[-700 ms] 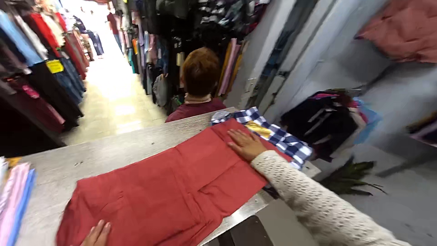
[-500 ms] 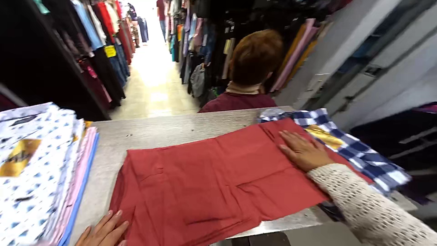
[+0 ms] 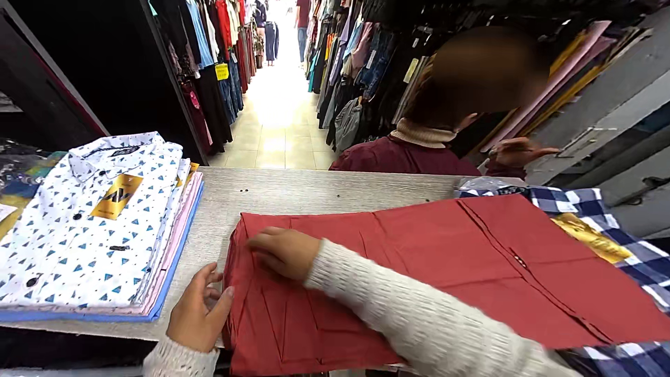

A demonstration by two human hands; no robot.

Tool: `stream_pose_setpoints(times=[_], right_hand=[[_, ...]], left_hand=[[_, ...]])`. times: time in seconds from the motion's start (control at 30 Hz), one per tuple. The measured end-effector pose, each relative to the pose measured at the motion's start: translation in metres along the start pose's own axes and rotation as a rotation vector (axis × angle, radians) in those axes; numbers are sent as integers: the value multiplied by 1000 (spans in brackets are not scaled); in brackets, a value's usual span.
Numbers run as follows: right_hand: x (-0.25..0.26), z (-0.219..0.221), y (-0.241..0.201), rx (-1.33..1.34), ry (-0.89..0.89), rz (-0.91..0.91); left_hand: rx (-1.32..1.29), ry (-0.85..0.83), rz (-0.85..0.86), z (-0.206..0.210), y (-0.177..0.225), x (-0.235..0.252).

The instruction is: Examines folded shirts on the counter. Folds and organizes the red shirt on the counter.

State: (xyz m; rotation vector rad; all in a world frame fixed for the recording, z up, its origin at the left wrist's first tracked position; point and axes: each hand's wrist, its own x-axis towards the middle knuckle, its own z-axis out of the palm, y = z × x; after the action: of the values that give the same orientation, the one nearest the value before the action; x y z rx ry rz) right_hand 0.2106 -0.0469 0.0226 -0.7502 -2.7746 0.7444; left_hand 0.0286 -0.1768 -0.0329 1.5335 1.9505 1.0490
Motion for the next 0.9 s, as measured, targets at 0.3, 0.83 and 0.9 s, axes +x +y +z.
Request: stream_pose_setpoints(times=[0.3, 0.83, 0.9], right_hand=[[40, 25, 33, 498, 200, 185], [49, 27, 31, 341, 215, 240], [49, 35, 31, 289, 261, 196]], left_hand=[[114, -12, -94, 2, 16, 23], [447, 176, 361, -4, 6, 8], [450, 159, 454, 1, 21, 4]])
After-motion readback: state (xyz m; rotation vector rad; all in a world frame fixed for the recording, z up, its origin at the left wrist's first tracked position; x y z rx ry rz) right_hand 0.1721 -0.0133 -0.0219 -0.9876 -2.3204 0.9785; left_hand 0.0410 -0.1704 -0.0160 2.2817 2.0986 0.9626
